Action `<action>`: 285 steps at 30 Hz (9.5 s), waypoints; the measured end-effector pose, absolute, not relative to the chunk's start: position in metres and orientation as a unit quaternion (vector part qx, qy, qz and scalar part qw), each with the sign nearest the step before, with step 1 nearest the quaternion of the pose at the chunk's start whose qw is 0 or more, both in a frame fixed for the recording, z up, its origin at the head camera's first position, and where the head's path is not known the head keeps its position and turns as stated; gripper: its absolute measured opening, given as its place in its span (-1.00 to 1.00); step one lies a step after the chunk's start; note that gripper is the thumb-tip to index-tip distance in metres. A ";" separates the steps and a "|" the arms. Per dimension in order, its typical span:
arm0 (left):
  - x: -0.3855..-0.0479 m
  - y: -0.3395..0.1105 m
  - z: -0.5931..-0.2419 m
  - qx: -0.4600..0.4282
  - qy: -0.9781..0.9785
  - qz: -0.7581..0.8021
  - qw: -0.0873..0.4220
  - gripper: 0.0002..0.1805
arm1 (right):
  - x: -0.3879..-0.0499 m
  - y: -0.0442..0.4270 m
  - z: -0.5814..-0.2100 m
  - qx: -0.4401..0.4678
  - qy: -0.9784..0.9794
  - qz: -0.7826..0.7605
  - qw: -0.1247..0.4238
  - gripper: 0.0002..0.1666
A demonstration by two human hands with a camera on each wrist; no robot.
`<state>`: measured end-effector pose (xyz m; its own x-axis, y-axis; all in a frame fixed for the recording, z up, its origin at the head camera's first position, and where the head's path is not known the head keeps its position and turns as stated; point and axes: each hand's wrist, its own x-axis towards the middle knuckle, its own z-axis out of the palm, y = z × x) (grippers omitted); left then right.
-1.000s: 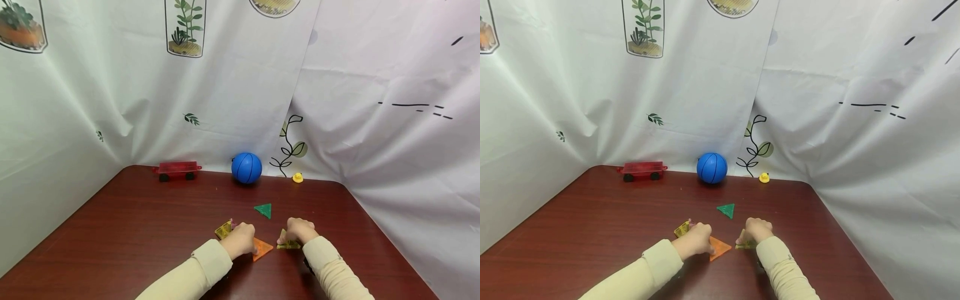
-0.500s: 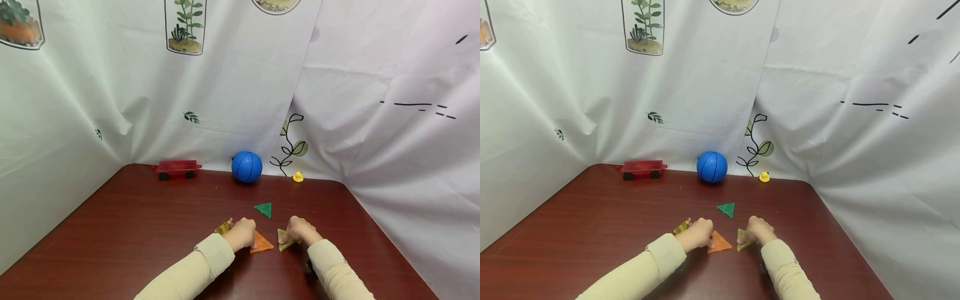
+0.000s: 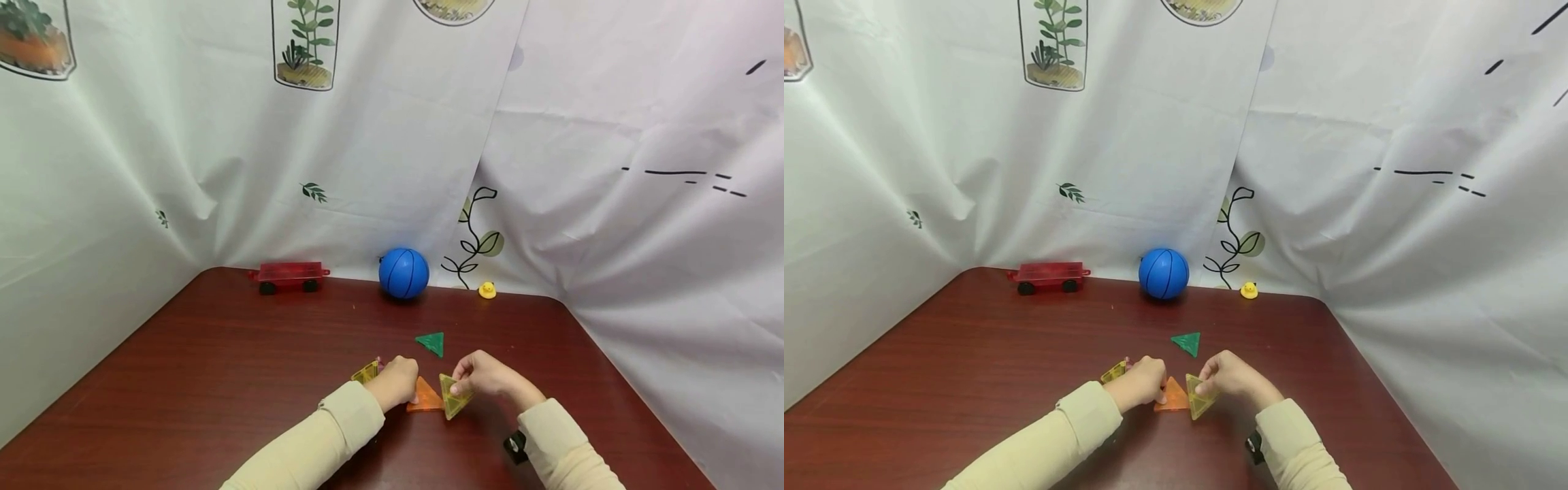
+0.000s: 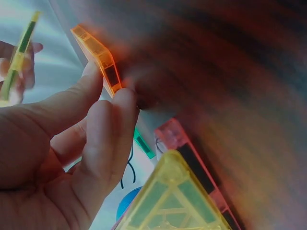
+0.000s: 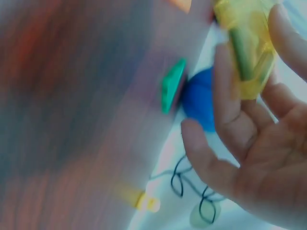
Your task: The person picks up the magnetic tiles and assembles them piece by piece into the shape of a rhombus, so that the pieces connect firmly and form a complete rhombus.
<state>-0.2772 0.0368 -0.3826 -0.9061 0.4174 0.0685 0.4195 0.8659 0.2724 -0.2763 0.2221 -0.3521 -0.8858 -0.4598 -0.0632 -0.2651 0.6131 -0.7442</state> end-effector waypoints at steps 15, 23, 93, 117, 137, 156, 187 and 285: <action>-0.276 0.036 -0.382 -0.210 -0.964 -0.164 0.002 -0.76 | -0.262 0.201 -0.368 -0.179 0.903 -0.390 0.025 -0.75; -0.276 0.036 -0.381 -0.196 -0.965 -0.172 -0.016 -0.79 | -0.257 0.193 -0.379 -0.189 0.918 -0.349 0.004 -0.69; -0.247 0.027 -0.377 -0.294 -0.925 -0.242 0.021 -0.82 | -0.313 0.192 -0.377 -0.162 0.977 -0.141 0.008 -0.70; -0.247 0.027 -0.377 -0.299 -0.923 -0.242 0.026 -0.81 | -0.265 0.218 -0.381 -0.225 0.973 -0.046 -0.020 -0.79; -0.246 0.026 -0.379 -0.297 -0.922 -0.247 0.019 -0.94 | -0.285 0.225 -0.382 -0.059 0.993 -0.093 0.051 -0.45; -0.245 0.026 -0.377 -0.298 -0.924 -0.237 0.040 -0.74 | -0.278 0.219 -0.371 -0.094 0.968 -0.230 -0.035 -0.66; -0.248 0.028 -0.379 -0.274 -0.931 -0.240 0.030 -0.81 | -0.262 0.197 -0.368 -0.166 0.952 -0.252 -0.049 -0.74; -0.282 -0.057 -0.376 -0.242 -0.930 -0.277 -0.003 -0.60 | -0.264 0.188 -0.366 -0.184 0.954 -0.228 0.066 -0.41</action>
